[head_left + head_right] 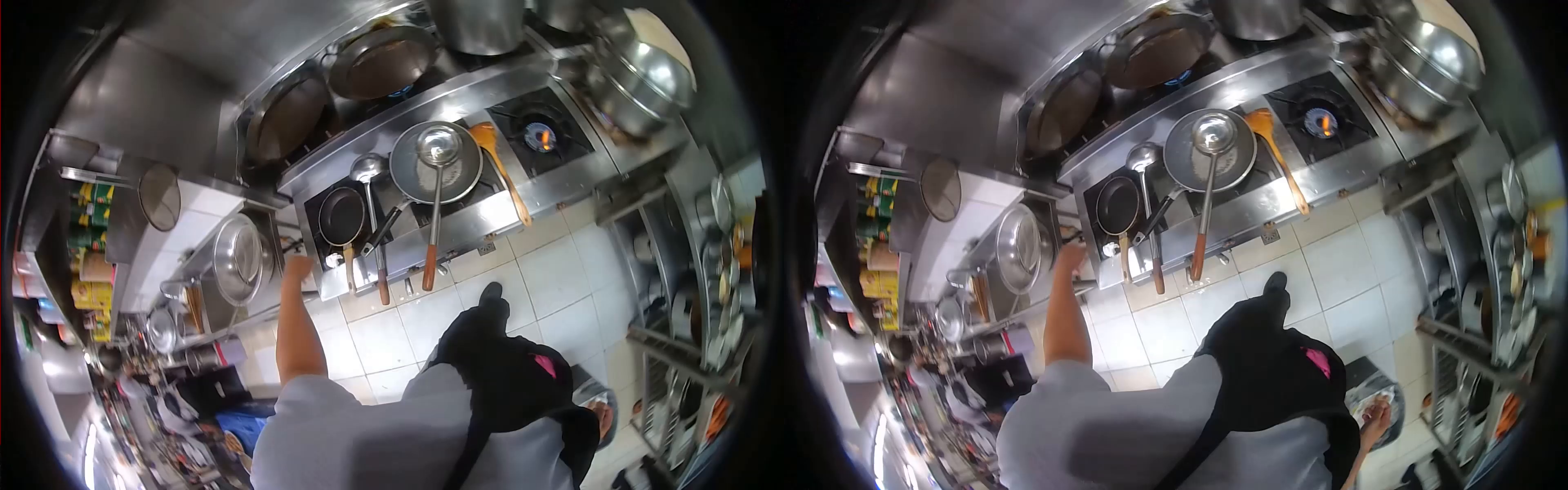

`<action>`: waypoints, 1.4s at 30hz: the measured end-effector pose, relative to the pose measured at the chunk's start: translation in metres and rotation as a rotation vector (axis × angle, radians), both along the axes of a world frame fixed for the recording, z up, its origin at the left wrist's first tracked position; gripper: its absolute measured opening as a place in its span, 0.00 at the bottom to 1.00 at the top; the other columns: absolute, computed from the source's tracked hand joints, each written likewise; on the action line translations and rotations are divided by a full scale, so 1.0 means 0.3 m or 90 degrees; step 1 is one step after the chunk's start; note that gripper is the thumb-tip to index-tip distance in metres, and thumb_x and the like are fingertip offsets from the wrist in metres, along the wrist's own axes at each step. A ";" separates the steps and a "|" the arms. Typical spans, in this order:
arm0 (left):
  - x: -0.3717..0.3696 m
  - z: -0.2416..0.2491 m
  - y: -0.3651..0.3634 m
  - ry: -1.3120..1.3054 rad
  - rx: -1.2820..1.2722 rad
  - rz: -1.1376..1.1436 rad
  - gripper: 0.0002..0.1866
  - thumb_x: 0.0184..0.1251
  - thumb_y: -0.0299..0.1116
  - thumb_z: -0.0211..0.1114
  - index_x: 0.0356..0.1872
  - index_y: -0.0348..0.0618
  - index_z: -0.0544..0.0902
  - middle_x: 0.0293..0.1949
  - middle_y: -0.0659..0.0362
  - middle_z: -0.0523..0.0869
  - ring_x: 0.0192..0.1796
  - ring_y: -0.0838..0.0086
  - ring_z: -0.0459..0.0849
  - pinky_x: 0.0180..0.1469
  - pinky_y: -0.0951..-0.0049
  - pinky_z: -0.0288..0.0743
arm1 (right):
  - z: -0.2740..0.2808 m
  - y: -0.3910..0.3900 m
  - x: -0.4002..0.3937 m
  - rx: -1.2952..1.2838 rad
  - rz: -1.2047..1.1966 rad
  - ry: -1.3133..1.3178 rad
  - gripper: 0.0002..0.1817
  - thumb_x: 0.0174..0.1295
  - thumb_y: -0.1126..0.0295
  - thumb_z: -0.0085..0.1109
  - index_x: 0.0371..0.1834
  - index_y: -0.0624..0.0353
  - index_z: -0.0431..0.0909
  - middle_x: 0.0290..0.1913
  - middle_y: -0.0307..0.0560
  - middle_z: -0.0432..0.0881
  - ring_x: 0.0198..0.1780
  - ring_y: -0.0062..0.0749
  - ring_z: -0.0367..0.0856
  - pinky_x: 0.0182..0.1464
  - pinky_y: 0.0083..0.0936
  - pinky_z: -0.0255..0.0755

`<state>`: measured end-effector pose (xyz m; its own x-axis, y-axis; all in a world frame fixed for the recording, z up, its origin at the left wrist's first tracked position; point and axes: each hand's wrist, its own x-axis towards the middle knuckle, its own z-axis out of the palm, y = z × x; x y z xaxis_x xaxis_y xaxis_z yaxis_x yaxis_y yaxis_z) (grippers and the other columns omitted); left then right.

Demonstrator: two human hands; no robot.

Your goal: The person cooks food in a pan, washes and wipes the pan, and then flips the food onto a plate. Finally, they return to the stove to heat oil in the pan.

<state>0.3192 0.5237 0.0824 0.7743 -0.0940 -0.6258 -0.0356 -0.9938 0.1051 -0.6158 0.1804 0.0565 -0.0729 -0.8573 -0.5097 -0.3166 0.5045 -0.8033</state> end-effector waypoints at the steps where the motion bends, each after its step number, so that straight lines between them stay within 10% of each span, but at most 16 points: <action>1: -0.133 0.019 -0.018 0.046 -0.038 0.104 0.28 0.62 0.57 0.62 0.43 0.36 0.84 0.40 0.46 0.87 0.40 0.57 0.88 0.34 0.57 0.83 | 0.187 -0.115 0.190 -0.024 0.053 0.026 0.13 0.69 0.56 0.54 0.39 0.54 0.75 0.26 0.30 0.69 0.27 0.13 0.69 0.27 0.13 0.63; 2: -0.247 0.003 -0.036 0.090 -0.078 0.202 0.32 0.61 0.61 0.63 0.43 0.36 0.84 0.39 0.47 0.87 0.39 0.60 0.88 0.32 0.59 0.83 | 0.244 -0.231 0.282 -0.002 0.068 0.014 0.12 0.69 0.58 0.53 0.36 0.55 0.75 0.26 0.31 0.69 0.27 0.14 0.69 0.27 0.14 0.63; 4: -0.279 -0.363 0.068 -0.195 -0.140 -0.244 0.35 0.62 0.64 0.62 0.46 0.35 0.84 0.38 0.50 0.88 0.37 0.65 0.86 0.39 0.64 0.82 | 0.249 -0.395 0.397 0.009 0.145 0.058 0.12 0.68 0.60 0.52 0.32 0.56 0.74 0.25 0.33 0.70 0.26 0.17 0.69 0.27 0.16 0.64; 5: -0.355 -0.292 -0.048 0.037 -0.196 0.043 0.30 0.65 0.55 0.63 0.50 0.33 0.82 0.39 0.50 0.88 0.38 0.63 0.87 0.42 0.67 0.80 | 0.215 -0.470 0.420 -0.004 0.202 0.115 0.12 0.68 0.61 0.52 0.31 0.57 0.74 0.25 0.34 0.71 0.25 0.18 0.69 0.26 0.17 0.64; 7: -0.380 -0.425 -0.067 -0.176 -0.331 -0.142 0.20 0.68 0.44 0.60 0.42 0.33 0.83 0.28 0.54 0.86 0.31 0.68 0.85 0.35 0.68 0.78 | 0.235 -0.592 0.553 -0.012 0.317 0.145 0.10 0.68 0.61 0.53 0.34 0.54 0.76 0.27 0.33 0.73 0.31 0.19 0.74 0.31 0.20 0.68; 8: -0.417 -0.257 -0.183 -0.068 -0.313 0.155 0.13 0.70 0.36 0.55 0.34 0.38 0.81 0.21 0.60 0.79 0.26 0.75 0.80 0.27 0.70 0.71 | 0.198 -0.645 0.571 -0.016 0.341 0.112 0.11 0.68 0.60 0.54 0.37 0.55 0.78 0.29 0.35 0.76 0.31 0.20 0.75 0.32 0.23 0.69; 10: -0.402 -0.221 -0.125 -0.104 -0.459 0.243 0.15 0.74 0.38 0.53 0.30 0.39 0.79 0.18 0.61 0.73 0.24 0.79 0.72 0.24 0.67 0.63 | 0.286 -0.730 0.732 0.005 0.405 0.148 0.12 0.69 0.59 0.53 0.41 0.56 0.78 0.31 0.38 0.79 0.33 0.21 0.77 0.34 0.22 0.71; 13: -0.358 -0.102 0.007 -0.476 -0.326 -0.139 0.19 0.74 0.42 0.56 0.31 0.33 0.79 0.20 0.52 0.75 0.25 0.67 0.72 0.28 0.60 0.64 | 0.333 -0.823 0.883 -0.007 0.455 0.126 0.12 0.69 0.60 0.53 0.40 0.57 0.78 0.33 0.39 0.80 0.34 0.21 0.79 0.35 0.21 0.73; 17: -0.512 0.566 -0.439 -0.299 -0.340 -0.023 0.18 0.74 0.42 0.56 0.35 0.32 0.77 0.24 0.47 0.78 0.27 0.57 0.75 0.32 0.56 0.66 | 0.180 -0.941 0.971 -0.023 0.507 0.066 0.12 0.68 0.62 0.54 0.37 0.60 0.80 0.29 0.40 0.80 0.30 0.21 0.77 0.33 0.22 0.74; 21: -0.673 0.662 -0.922 -0.212 -0.373 -0.095 0.16 0.74 0.40 0.54 0.38 0.33 0.75 0.31 0.44 0.79 0.33 0.53 0.76 0.38 0.56 0.68 | -0.144 -1.070 1.179 0.211 0.537 -0.065 0.09 0.68 0.62 0.56 0.41 0.53 0.80 0.33 0.36 0.80 0.32 0.20 0.77 0.32 0.21 0.74; 27: -0.989 0.018 -1.782 -0.185 -0.510 -0.065 0.16 0.72 0.42 0.57 0.40 0.36 0.78 0.34 0.41 0.82 0.39 0.46 0.82 0.41 0.52 0.73 | -0.680 -1.055 1.600 0.154 0.665 0.017 0.38 0.60 0.50 0.66 0.66 0.62 0.65 0.46 0.47 0.84 0.39 0.32 0.82 0.38 0.29 0.78; 31: -1.115 -0.311 -2.134 -0.221 -0.454 -0.135 0.19 0.72 0.45 0.56 0.39 0.36 0.78 0.32 0.39 0.81 0.38 0.38 0.81 0.40 0.46 0.73 | -0.750 -1.098 1.700 0.241 0.818 -0.084 0.30 0.59 0.52 0.66 0.62 0.53 0.71 0.45 0.41 0.84 0.43 0.29 0.83 0.43 0.27 0.76; 42: -1.125 -0.271 -2.272 0.060 -0.474 0.066 0.21 0.73 0.50 0.53 0.40 0.37 0.75 0.37 0.38 0.83 0.43 0.40 0.82 0.42 0.46 0.74 | -0.755 -1.107 1.706 0.388 0.702 -0.114 0.29 0.60 0.54 0.65 0.60 0.57 0.72 0.47 0.43 0.84 0.45 0.30 0.84 0.44 0.29 0.76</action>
<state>-0.0184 -0.1579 0.0011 0.7490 -0.4466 -0.4894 0.0964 -0.6574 0.7473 -0.1039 -0.1516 -0.1699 0.6366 -0.0429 -0.7700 -0.7139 0.3449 -0.6094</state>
